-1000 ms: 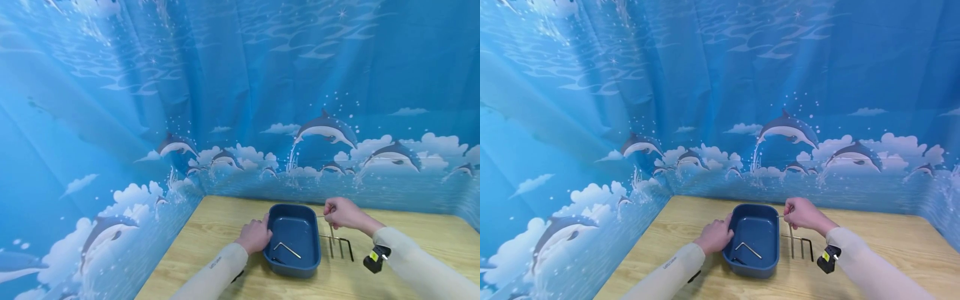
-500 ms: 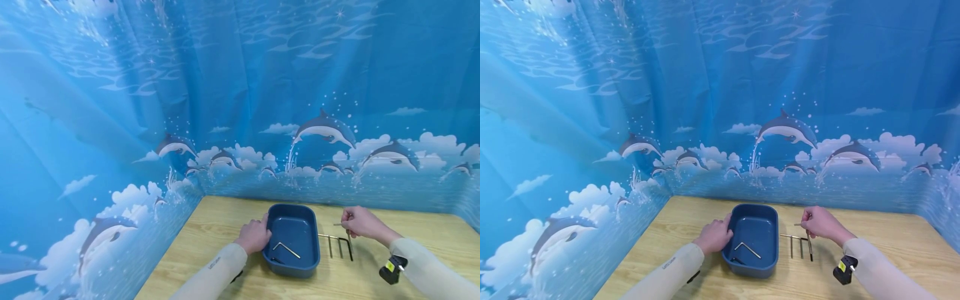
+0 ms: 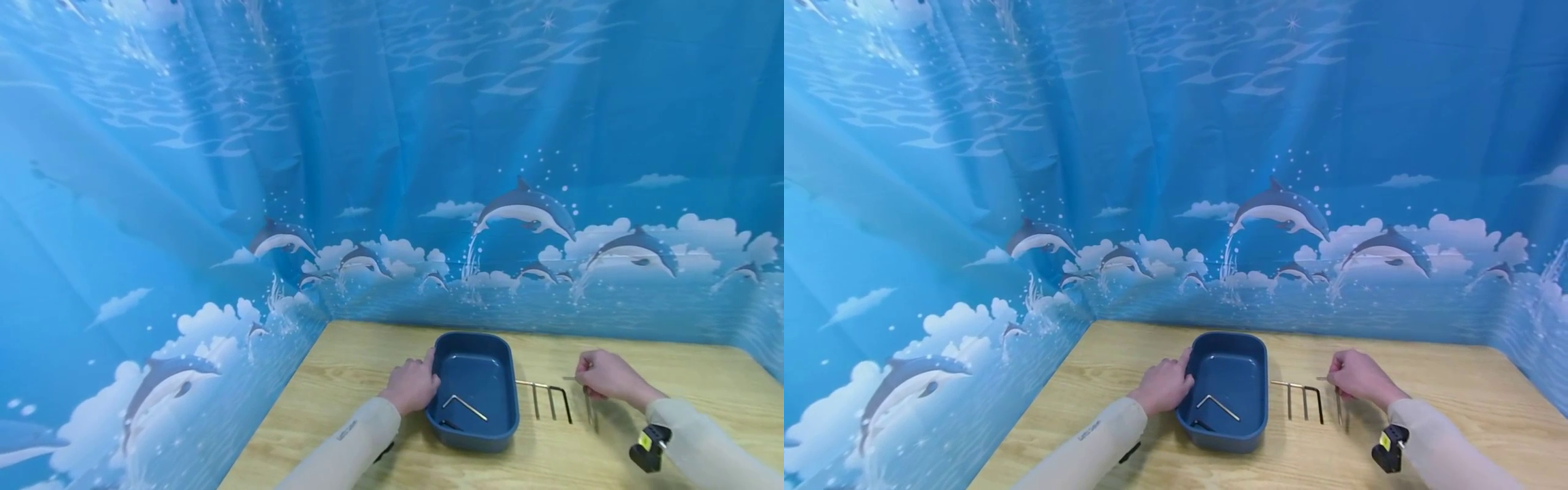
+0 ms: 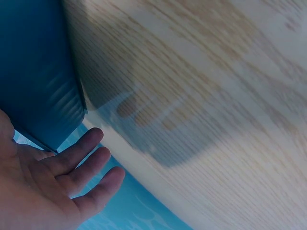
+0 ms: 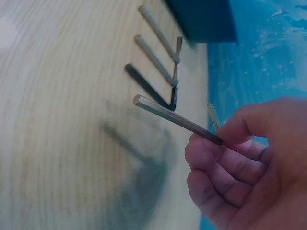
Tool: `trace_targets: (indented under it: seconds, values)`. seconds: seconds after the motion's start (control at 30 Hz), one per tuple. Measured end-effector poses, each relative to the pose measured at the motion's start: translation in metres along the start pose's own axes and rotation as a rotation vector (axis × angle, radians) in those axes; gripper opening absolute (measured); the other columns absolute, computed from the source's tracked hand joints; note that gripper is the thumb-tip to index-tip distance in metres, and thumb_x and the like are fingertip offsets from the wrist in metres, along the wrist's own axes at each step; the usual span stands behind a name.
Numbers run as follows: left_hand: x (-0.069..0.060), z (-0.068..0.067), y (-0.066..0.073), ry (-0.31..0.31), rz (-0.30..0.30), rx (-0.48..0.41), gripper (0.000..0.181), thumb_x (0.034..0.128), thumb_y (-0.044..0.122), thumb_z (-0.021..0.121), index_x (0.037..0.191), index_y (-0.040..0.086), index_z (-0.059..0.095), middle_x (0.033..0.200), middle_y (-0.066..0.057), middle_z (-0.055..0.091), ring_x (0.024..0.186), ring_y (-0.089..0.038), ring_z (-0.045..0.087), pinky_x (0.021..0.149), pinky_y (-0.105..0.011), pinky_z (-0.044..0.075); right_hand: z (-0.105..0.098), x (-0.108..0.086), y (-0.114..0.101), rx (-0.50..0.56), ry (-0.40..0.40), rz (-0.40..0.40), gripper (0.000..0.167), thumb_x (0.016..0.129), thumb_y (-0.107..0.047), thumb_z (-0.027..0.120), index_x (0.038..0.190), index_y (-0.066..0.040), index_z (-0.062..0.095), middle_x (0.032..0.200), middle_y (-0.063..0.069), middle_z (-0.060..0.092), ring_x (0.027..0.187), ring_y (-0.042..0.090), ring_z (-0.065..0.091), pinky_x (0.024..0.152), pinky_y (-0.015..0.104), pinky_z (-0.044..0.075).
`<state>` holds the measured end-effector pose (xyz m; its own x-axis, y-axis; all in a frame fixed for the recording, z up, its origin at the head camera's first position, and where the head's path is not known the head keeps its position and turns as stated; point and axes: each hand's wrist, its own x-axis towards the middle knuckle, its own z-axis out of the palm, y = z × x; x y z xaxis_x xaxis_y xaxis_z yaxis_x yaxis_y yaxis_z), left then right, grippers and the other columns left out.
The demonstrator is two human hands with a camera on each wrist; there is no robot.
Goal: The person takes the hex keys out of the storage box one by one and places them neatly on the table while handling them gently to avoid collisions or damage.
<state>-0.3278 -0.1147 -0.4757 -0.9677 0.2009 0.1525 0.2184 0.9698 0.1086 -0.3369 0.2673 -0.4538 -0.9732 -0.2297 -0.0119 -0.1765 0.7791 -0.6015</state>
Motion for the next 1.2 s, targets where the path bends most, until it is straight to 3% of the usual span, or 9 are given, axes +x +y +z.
trace_targets:
  seconds: [0.5,0.9,1.2]
  values:
    - [0.003,0.001,-0.001,0.003,-0.005,-0.013,0.058,0.0998,0.032,0.052,0.153,0.014,0.041,0.112,-0.015,0.071,0.103,-0.03,0.067,0.083,-0.051,0.054,0.01,0.007,0.02,-0.01,-0.015,0.023,0.008,0.087,-0.006,0.057,0.08,-0.004,0.06,0.062,0.006,0.058,0.053,0.018,0.056,0.05,0.031,0.046]
    - [0.004,0.003,-0.001,-0.015,-0.004,-0.018,0.058,0.1005,0.033,0.051,0.154,0.014,0.039,0.115,-0.014,0.071,0.105,-0.029,0.067,0.084,-0.051,0.054,0.018,0.01,0.015,-0.233,0.011,-0.003,0.014,0.089,-0.009,0.059,0.075,-0.01,0.056,0.068,0.002,0.053,0.061,0.017,0.049,0.056,0.032,0.038]
    - [-0.003,0.0,-0.005,0.004,0.007,-0.028,0.057,0.0995,0.031,0.052,0.152,0.012,0.042,0.112,-0.015,0.072,0.102,-0.03,0.067,0.084,-0.051,0.054,0.026,0.011,0.009,-0.266,0.032,-0.028,0.018,0.089,-0.008,0.059,0.072,-0.011,0.055,0.067,0.002,0.051,0.061,0.018,0.047,0.057,0.033,0.036]
